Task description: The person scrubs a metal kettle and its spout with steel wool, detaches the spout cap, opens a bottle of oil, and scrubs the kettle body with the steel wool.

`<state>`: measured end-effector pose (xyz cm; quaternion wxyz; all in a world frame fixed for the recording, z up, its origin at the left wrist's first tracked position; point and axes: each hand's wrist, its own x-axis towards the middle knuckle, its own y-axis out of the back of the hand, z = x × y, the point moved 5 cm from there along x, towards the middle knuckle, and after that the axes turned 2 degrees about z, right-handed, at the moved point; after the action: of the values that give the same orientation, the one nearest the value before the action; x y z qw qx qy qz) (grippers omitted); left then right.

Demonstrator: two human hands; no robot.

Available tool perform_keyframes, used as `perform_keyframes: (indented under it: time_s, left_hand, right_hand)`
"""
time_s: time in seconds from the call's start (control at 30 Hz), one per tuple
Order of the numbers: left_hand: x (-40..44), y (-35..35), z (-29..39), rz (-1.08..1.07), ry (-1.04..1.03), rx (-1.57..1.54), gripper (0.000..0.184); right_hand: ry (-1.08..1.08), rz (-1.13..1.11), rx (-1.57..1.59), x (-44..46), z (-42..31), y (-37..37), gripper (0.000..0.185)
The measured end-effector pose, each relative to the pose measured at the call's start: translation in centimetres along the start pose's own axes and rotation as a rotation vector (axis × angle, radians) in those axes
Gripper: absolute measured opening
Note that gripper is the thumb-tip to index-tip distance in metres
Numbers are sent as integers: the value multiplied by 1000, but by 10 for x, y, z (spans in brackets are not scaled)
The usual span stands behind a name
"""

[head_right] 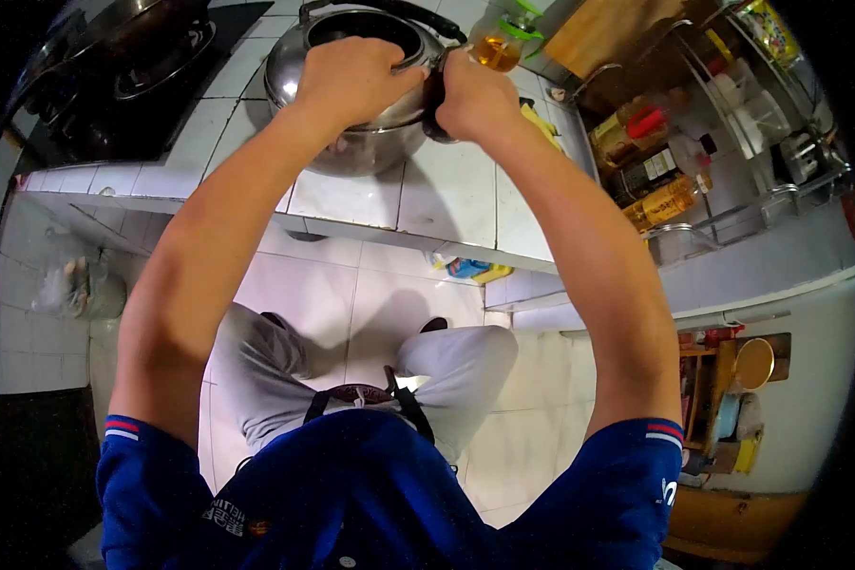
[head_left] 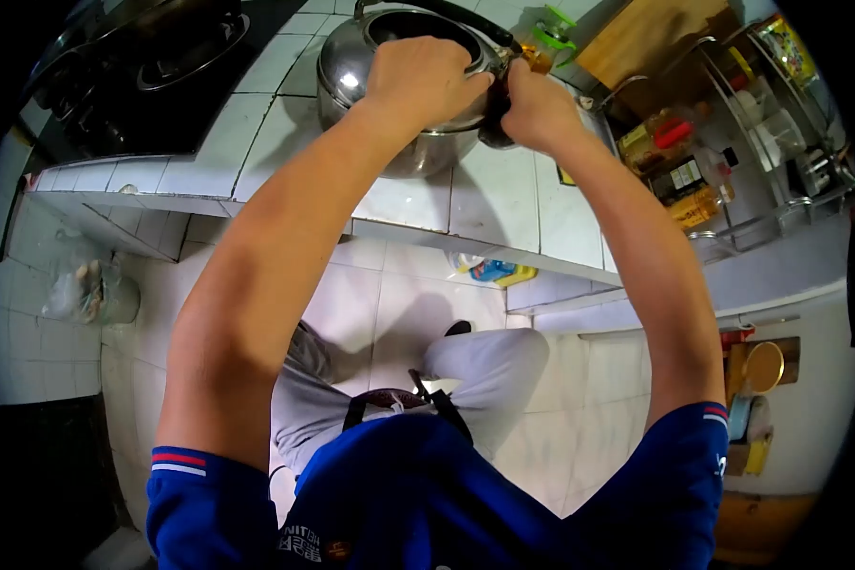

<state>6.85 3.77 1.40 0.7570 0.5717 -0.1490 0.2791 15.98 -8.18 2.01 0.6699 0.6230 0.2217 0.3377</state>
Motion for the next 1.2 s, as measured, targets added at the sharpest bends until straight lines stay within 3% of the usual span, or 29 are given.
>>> perform_keyframes:
  time_s: [0.13, 0.27, 0.4, 0.67, 0.77, 0.87, 0.9, 1.0, 1.07, 1.2]
  left_hand:
    - [2, 2, 3, -5, -8, 41, 47]
    - [3, 7, 5, -1, 55, 19, 42]
    - [-1, 2, 2, 46, -9, 48, 42]
    - [2, 0, 1, -30, 59, 47, 50]
    - [1, 4, 8, -47, 45, 46, 48]
    - [0, -1, -2, 19, 41, 50, 44]
    - [-1, 0, -1, 15, 33, 54, 44]
    - [-1, 5, 6, -59, 47, 50, 42]
    - [1, 11, 8, 59, 21, -2, 40]
    - [-1, 4, 4, -58, 87, 8, 50]
  right_hand:
    - [-13, 38, 99, 17, 14, -2, 39]
    - [-71, 112, -55, 26, 18, -4, 40]
    - [45, 40, 88, 11, 15, 8, 41]
    - [6, 11, 60, 21, 14, -4, 35]
    - [-71, 29, -92, 28, 18, -6, 37]
    - [-26, 79, 26, 26, 23, 2, 39]
    - [58, -28, 50, 25, 21, 3, 39]
    - [34, 7, 15, 7, 6, 8, 34]
    - [35, -26, 21, 12, 8, 3, 35]
    - [-51, -62, -78, 24, 20, -11, 30]
